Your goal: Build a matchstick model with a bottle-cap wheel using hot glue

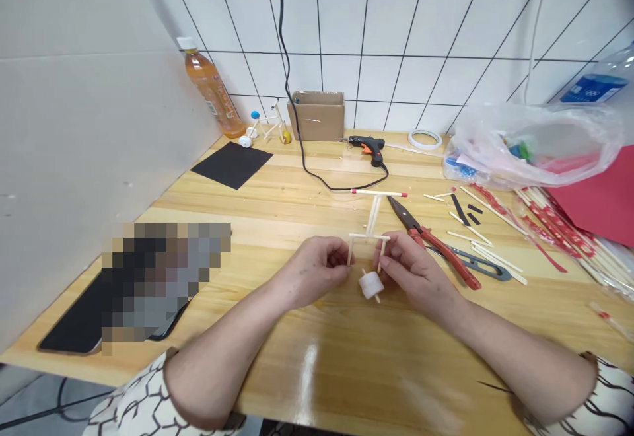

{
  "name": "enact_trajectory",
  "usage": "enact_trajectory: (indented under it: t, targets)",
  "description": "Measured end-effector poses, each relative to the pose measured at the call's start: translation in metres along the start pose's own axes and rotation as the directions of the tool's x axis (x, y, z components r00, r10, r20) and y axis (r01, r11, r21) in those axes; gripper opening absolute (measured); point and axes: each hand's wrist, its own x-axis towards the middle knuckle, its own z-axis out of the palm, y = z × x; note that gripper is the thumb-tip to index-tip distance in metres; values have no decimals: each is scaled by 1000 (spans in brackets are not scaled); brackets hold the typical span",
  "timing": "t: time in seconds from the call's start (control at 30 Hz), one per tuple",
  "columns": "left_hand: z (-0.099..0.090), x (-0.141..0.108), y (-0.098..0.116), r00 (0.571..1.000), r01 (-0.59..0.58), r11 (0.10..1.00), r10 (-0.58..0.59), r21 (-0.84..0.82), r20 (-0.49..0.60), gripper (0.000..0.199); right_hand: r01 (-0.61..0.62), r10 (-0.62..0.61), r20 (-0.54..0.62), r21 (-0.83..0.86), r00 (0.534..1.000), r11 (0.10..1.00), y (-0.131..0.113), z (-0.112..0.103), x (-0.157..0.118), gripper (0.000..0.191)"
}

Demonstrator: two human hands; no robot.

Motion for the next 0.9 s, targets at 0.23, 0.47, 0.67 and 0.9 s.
enact_trajectory:
  t: [0.23,0.47,0.67,0.9]
  targets:
    - [-1,-1,2,1000,18,999,-19,-30,-4,5,-63,53,-87,-113,995,992,2,-2,-1,27]
    - [-4,0,-1,995,84,996,-86,-32,-49,11,311,-271,164,-647,949,696,-18,-7,-22,32]
    - [-8,2,-7,992,122,992,-123,-39,-35,23,380,-99,399,-727,912,572,-29,-3,-25,38]
    - [-10,3,0,972,230,968,-234,-99,-32,16,403,-232,330,-725,915,558,-15,2,-15,18]
